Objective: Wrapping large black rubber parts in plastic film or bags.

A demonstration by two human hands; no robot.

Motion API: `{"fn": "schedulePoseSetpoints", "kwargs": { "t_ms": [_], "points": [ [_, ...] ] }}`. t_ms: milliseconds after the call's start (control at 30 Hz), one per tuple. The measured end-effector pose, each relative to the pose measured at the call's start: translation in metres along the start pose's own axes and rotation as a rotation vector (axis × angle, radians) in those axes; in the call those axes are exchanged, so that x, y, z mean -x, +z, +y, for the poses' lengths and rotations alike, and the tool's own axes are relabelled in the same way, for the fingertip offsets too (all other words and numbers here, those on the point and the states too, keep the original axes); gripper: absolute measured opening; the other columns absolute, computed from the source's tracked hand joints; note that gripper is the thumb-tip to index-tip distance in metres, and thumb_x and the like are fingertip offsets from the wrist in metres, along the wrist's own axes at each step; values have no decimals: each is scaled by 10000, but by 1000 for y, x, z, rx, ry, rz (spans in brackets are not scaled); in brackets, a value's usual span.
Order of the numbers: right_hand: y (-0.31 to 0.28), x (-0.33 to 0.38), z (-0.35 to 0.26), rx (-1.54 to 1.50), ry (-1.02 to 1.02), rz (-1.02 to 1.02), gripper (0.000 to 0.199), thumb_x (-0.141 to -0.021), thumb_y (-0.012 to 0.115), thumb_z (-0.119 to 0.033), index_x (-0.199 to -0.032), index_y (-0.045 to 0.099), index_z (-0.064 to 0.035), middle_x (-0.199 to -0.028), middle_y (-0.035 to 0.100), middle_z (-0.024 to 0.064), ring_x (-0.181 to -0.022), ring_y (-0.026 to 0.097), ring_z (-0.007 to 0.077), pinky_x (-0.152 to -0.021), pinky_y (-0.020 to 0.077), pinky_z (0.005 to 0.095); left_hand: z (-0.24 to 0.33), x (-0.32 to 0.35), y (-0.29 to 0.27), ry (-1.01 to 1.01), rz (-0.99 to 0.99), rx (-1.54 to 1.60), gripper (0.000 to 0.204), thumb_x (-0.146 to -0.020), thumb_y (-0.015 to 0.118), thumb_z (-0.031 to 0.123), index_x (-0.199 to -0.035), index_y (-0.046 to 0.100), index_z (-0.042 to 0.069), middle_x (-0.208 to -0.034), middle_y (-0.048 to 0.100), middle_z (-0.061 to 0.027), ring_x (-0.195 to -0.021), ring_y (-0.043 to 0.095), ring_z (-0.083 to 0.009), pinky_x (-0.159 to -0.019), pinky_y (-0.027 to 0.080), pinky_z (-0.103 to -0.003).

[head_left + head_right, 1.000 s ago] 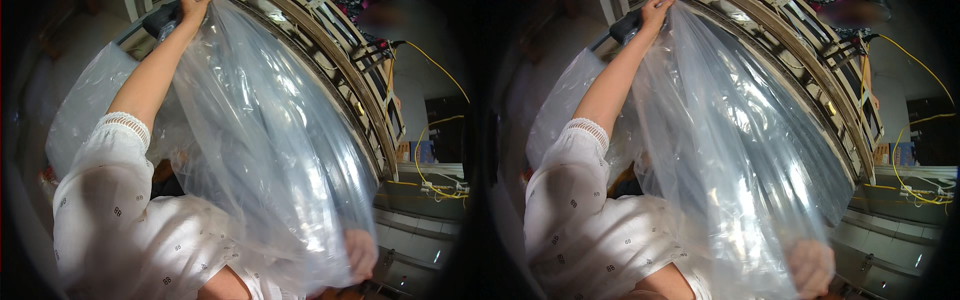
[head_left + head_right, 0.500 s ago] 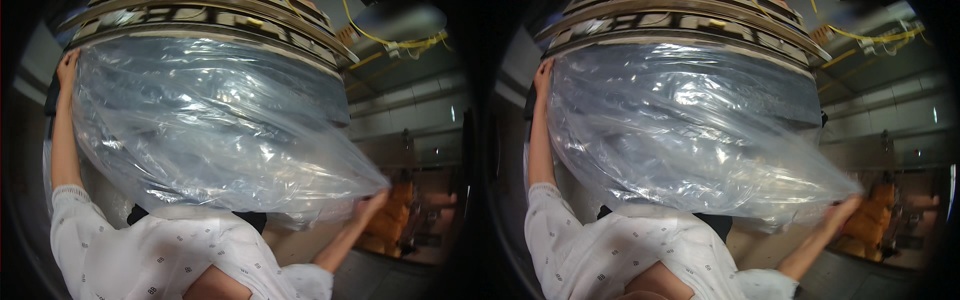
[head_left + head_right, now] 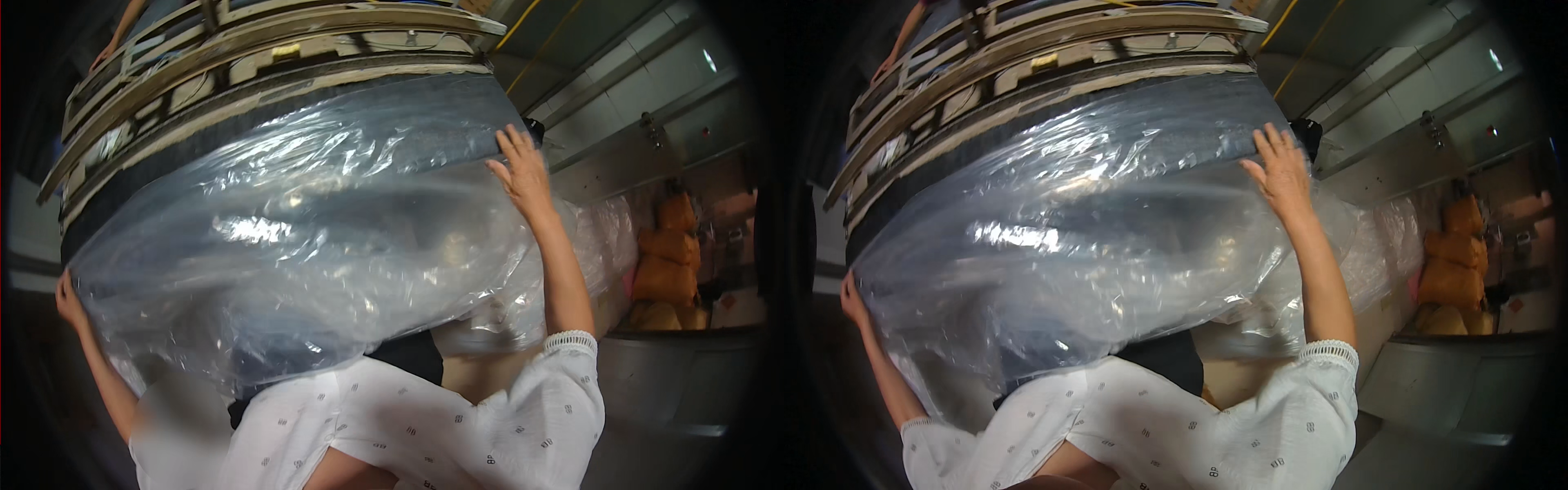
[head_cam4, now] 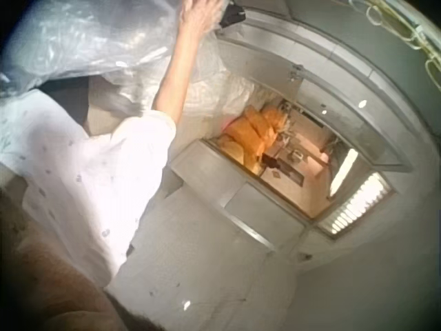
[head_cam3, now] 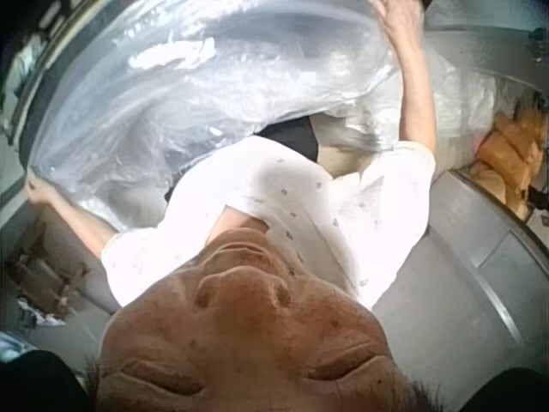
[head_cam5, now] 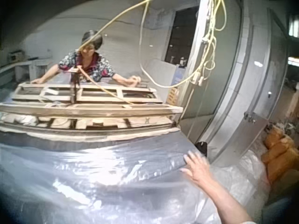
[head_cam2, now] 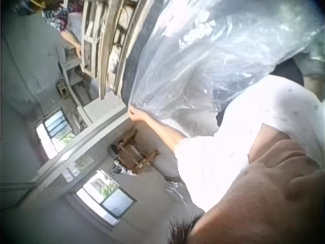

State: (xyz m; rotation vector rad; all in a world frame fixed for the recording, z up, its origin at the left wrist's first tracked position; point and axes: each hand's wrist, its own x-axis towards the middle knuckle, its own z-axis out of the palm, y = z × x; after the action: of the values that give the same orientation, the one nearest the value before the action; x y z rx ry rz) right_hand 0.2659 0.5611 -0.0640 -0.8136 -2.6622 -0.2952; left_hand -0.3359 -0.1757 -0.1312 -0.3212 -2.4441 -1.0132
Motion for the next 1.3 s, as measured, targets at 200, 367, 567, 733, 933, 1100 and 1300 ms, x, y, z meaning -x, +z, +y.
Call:
{"fn": "schedulePoseSetpoints", "kwargs": {
  "t_ms": [200,367,567,733,933,1100,1300],
  "points": [
    [3,-38,-35,-138,45,109,354,-799,621,-332,-1013,577,-53,-1070,550,116,-1009,495,300,-831,385,385,-3,7,-1,-17,11,-297,374,-827,598,395,-992,664,66,-975,627,-86,-910,576,-196,-833,415,-289],
    [10,-68,-32,28,129,417,309,-744,683,-320,-813,584,-36,-787,561,57,-780,524,233,-692,398,352,-9,-5,0,-22,47,-276,391,-829,591,416,-991,659,67,-975,619,-77,-909,559,-201,-830,403,-293],
    [41,-108,-5,-744,307,157,185,-775,638,-195,-820,616,-17,-693,616,87,-634,572,152,-618,441,269,12,1,0,-44,25,-237,358,-864,558,379,-1004,647,61,-990,610,-64,-903,551,-184,-828,399,-291],
    [62,-148,-30,-292,161,249,159,-790,619,-186,-829,572,-40,-823,620,119,-796,585,346,-669,458,420,-4,1,-33,51,-41,-171,299,-888,547,273,-1036,622,24,-1019,599,-67,-943,544,-170,-866,395,-278],
    [68,-154,-24,-378,8,197,121,-802,609,-115,-872,557,-32,-843,605,122,-785,589,302,-681,456,370,-13,12,-146,-13,-340,-44,318,-922,495,207,-1141,552,-17,-1118,564,-54,-1036,499,-156,-931,354,-267],
    [77,-155,-33,-482,51,216,143,-794,619,-115,-901,564,-38,-820,602,124,-772,590,293,-683,454,360,-4,50,-222,-380,-632,11,184,-905,542,266,-909,575,84,-797,444,95,-722,403,-27,-647,325,-173],
    [92,-165,-30,-581,-23,291,124,-772,624,-159,-843,612,-58,-834,592,113,-828,574,299,-725,456,357,-66,80,-221,-583,-372,227,387,-889,554,368,-1186,517,123,-996,540,58,-856,497,-65,-718,397,-230]
  ]
}}
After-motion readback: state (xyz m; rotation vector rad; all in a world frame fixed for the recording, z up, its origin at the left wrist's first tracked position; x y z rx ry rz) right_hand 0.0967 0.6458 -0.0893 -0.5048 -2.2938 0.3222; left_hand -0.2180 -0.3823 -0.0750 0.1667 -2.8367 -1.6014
